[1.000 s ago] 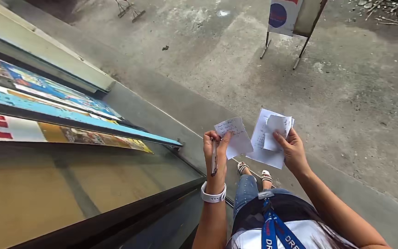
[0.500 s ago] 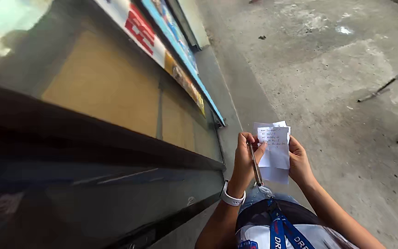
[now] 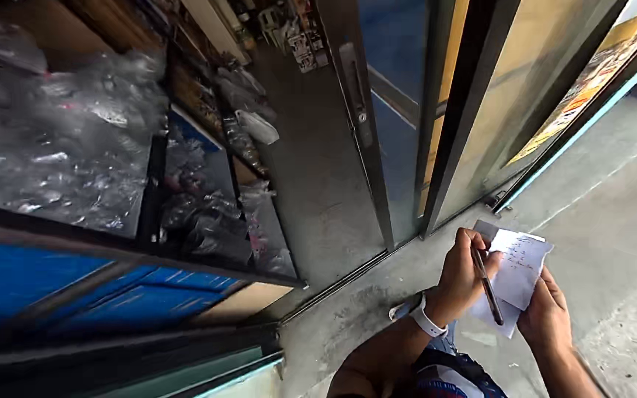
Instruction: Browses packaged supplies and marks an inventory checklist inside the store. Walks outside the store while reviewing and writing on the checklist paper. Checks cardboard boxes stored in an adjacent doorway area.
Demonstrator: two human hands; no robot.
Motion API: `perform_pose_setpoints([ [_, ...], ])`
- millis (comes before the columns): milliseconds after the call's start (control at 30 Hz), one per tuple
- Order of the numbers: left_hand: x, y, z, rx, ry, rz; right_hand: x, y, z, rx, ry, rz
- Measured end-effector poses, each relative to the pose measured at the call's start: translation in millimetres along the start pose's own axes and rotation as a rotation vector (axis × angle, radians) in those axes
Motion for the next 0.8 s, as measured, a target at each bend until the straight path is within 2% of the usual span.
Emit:
perform_pose_setpoints([
  [167, 38, 33, -4, -0.004, -0.021, 0.064, 45, -24, -1, -0.045, 0.079, 0.074],
  [333, 43, 71, -3, -0.027, 0.004, -0.01, 67, -51, -7, -0.087, 0.069, 0.18],
  [500, 28, 117, -4, 0.008, 0.039, -0.147, 74, -89, -14, -0.055, -0.032, 0.226],
  [633, 7, 146, 0, 0.072, 0.097, -0.208, 65, -108, -34, 0.046, -0.038, 0.275],
  [800, -23, 167, -7, 0.192, -0.02, -0.396, 50, -148, -53, 0.11, -0.039, 0.311],
])
Point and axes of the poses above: each hand's wrist, its own x-axis away from the middle knuckle, its own y-axis out of the palm, z = x × y, the point moved 1 cm from there along -x, towards the middle knuckle, and after that the axes turned 8 degrees about -z, right-handed, at the moved point
